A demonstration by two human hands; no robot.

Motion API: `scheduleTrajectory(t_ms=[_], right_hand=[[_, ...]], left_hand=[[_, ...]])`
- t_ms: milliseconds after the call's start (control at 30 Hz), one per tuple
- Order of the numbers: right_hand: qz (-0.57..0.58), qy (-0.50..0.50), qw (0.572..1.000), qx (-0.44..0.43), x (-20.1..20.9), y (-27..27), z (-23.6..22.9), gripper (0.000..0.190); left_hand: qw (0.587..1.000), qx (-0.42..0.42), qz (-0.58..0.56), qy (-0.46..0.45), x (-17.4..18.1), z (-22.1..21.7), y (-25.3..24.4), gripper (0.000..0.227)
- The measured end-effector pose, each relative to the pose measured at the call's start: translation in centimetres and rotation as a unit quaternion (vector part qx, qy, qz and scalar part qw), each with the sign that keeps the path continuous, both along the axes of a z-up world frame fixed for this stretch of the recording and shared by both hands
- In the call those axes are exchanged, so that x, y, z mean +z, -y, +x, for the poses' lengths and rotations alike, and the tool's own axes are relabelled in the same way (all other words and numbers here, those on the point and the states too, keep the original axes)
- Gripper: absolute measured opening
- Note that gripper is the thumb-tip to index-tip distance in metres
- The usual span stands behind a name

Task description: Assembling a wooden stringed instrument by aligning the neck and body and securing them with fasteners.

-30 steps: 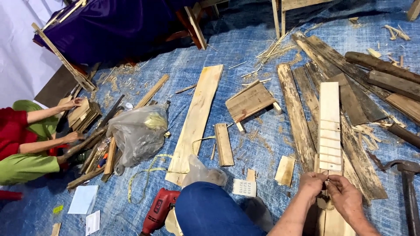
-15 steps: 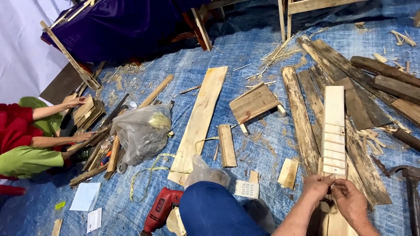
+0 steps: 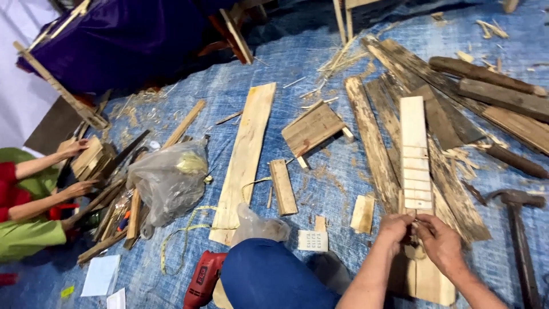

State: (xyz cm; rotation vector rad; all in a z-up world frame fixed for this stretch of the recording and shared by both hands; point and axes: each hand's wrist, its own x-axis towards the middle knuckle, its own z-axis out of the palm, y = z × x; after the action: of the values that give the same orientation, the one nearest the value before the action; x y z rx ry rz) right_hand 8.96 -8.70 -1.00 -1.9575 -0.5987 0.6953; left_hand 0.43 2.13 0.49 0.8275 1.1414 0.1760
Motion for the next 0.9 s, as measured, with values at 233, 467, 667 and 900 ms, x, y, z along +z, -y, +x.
scheduleTrajectory(t_ms=[233,467,667,900], right_hand=[[0.044,-0.063,0.997,-0.025,0.3,-0.2,-0.3,0.030],[0.047,-0.037,0.998,-0.019,0.3,0.0,-0.4,0.030],[-0.046,0.002,0.999,-0.022,0.8,-0.3,-0.3,0.028],[-0.057,-0.007,0.998,-0.022,0.7,-0.3,-0.2,0.028]], left_hand=[[1.000,-0.008,-0.007,0.001,0.4,0.1,-0.2,0.016],[0.999,-0.025,0.005,-0.030,2.4,-0.1,-0.1,0.013],[0.993,-0.061,0.070,-0.070,3.1,0.0,0.2,0.020],[0.991,-0.017,0.131,-0.035,-0.3,0.4,0.4,0.017]])
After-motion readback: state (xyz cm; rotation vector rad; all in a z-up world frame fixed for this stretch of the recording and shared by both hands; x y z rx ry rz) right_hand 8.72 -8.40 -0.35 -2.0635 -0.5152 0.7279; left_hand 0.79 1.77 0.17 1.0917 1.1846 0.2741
